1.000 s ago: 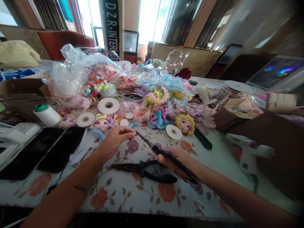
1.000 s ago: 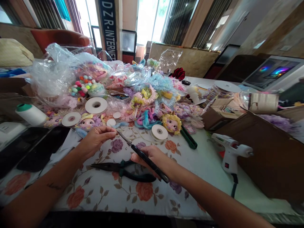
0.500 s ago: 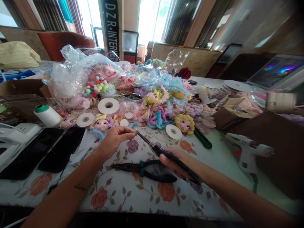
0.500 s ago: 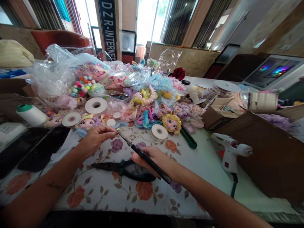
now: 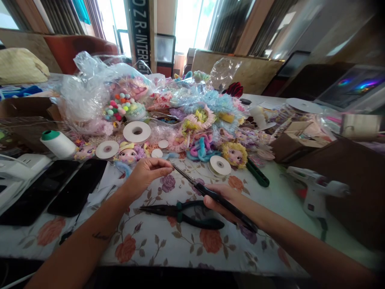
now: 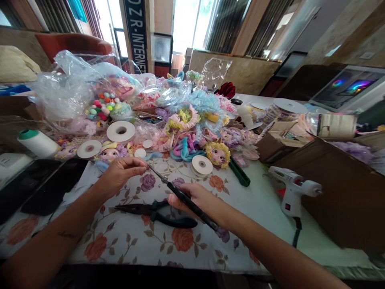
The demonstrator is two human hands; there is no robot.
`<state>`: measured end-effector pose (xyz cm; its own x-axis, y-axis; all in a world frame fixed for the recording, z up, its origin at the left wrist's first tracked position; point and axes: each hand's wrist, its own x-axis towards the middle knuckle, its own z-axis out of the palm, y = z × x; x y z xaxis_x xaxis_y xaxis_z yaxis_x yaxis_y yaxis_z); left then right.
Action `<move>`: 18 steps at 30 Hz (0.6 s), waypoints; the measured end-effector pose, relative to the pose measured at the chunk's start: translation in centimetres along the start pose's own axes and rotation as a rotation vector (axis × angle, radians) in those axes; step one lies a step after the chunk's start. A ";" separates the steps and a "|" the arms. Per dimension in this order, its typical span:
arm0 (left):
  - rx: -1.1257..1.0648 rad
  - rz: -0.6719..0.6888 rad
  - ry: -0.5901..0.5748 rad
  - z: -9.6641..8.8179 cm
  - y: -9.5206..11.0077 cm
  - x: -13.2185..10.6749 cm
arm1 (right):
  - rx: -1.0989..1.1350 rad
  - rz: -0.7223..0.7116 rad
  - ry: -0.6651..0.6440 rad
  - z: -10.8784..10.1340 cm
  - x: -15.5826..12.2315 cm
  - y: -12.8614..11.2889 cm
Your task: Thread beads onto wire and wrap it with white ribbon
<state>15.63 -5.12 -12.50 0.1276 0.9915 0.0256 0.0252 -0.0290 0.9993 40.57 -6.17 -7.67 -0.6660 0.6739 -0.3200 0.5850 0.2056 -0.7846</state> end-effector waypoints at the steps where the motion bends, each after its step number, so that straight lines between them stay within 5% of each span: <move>1: 0.003 -0.001 -0.004 0.0 0.0 0.0 | -0.005 -0.003 0.006 0.0 0.0 0.1; 18: -0.032 -0.016 -0.022 0.0 0.0 -0.1 | -0.018 -0.011 0.014 -0.1 0.1 0.6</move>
<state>15.66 -5.20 -12.47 0.1493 0.9888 0.0093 -0.0047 -0.0087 1.0000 40.89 -5.94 -8.13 -0.6661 0.6811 -0.3041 0.5862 0.2259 -0.7780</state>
